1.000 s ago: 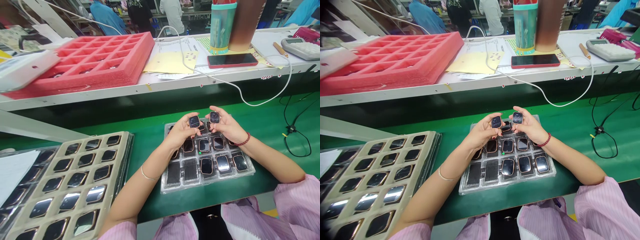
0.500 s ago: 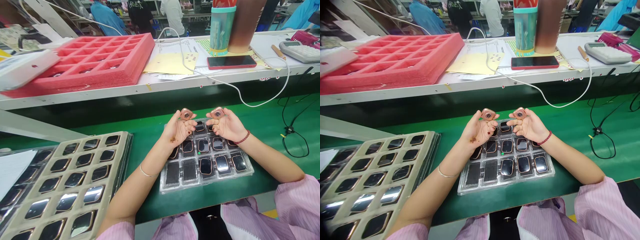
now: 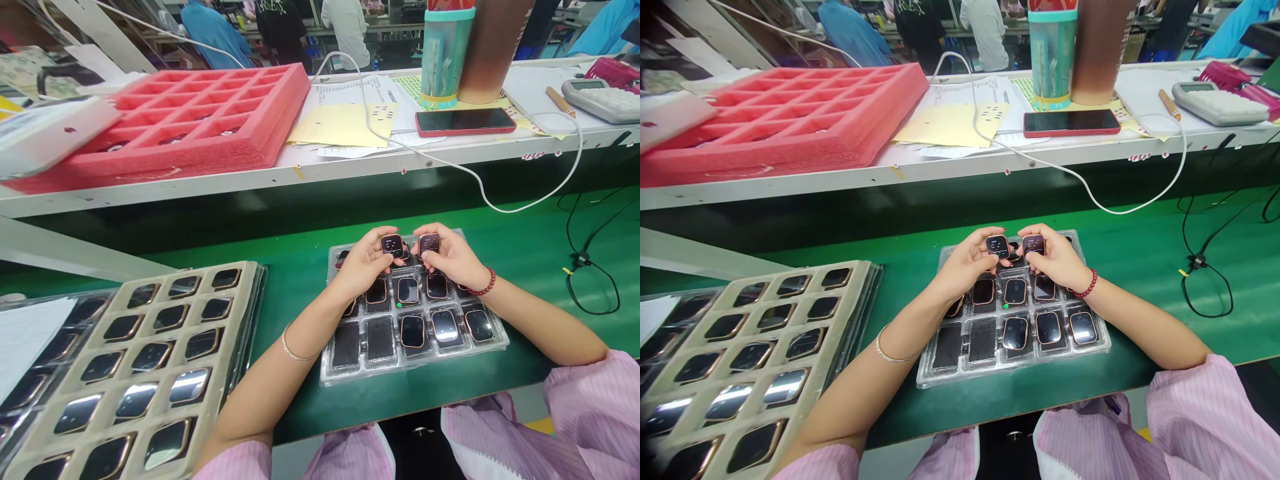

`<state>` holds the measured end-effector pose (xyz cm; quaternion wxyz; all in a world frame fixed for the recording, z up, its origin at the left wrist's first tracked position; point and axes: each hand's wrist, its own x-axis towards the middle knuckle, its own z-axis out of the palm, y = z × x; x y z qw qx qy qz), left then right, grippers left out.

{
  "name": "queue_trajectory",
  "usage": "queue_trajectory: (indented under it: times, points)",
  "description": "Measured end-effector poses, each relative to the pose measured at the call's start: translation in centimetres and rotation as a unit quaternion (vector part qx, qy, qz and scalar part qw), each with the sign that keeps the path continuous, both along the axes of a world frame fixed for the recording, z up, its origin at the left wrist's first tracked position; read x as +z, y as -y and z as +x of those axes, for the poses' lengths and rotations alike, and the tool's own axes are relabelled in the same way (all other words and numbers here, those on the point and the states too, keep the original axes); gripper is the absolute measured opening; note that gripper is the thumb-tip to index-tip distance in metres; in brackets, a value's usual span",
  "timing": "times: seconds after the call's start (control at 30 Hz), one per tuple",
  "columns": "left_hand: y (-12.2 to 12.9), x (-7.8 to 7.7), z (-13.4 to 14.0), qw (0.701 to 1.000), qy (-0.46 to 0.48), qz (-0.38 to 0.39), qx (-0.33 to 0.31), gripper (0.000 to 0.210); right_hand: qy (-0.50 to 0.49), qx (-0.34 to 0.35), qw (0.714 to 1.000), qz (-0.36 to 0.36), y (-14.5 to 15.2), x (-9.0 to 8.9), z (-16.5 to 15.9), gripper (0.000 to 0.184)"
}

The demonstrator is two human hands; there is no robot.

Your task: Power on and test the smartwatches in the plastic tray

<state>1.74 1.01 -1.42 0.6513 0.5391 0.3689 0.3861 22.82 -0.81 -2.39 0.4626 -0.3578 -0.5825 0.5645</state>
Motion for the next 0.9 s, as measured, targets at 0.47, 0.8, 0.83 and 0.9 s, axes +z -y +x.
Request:
queue_trajectory:
  times: [0.47, 0.8, 0.83, 0.9]
  points:
    - [0.06, -0.11, -0.11, 0.999, -0.022, 0.032, -0.011, 0.040, 0.051, -0.001, 0.996, 0.079, 0.37, 0.04, -0.24, 0.031]
    - [0.15, 0.04, -0.09, 0.999, -0.026, 0.034, -0.013, 0.041, 0.064, -0.005, 0.993, 0.095, 0.47, 0.04, -0.18, 0.029]
    - [0.17, 0.06, -0.10, 0.999, -0.025, 0.034, -0.013, 0.041, 0.063, -0.004, 0.993, 0.096, 0.48, 0.03, -0.18, 0.029]
    - [0.22, 0.13, -0.11, 0.999, -0.025, 0.032, -0.015, 0.041, 0.059, -0.001, 0.994, 0.095, 0.50, 0.04, -0.20, 0.030]
